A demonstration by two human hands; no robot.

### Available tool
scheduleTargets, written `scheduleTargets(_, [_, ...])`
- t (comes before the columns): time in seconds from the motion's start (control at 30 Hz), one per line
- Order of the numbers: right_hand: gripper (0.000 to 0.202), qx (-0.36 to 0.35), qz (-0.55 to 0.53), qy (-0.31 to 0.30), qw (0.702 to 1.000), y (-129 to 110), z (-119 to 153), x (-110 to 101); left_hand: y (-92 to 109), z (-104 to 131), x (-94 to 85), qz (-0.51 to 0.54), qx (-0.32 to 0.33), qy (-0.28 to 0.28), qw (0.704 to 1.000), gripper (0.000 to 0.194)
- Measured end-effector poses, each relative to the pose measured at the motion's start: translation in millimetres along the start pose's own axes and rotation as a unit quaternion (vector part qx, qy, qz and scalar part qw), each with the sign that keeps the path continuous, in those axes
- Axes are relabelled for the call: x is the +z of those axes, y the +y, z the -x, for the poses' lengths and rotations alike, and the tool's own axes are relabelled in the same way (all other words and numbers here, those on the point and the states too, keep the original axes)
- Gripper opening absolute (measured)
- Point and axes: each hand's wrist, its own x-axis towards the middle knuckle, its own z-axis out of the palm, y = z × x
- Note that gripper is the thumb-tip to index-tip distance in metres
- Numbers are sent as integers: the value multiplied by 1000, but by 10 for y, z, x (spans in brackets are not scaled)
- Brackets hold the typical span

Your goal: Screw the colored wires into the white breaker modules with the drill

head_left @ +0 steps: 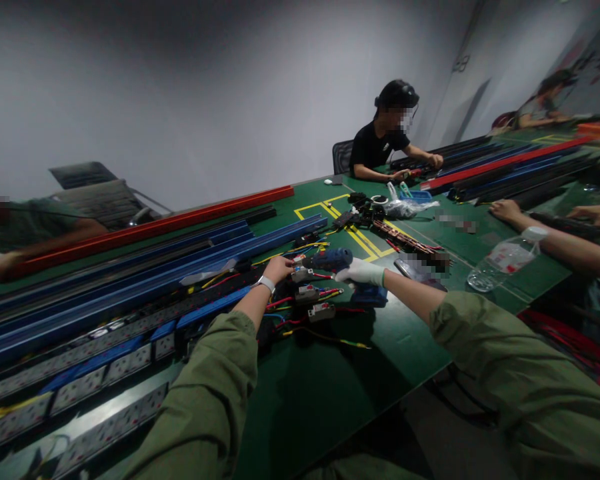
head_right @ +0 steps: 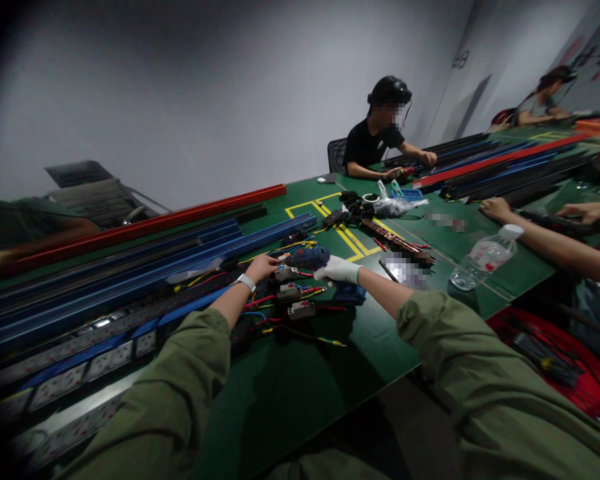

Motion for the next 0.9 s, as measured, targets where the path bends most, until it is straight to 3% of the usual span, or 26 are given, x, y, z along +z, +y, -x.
scheduleTargets(0.67, [20, -10, 23, 12, 1000, 28, 19, 8, 108, 72, -55, 12, -8, -5, 1000, 33])
scheduleTargets(0.77, [19, -26, 11, 25, 999, 118, 36, -84, 135, 93, -75, 18, -13, -6, 1000, 33])
scheduleTargets(0.9, [20, -72, -37, 67, 994, 300, -12, -406, 111, 72, -59, 30, -17, -12, 999, 32])
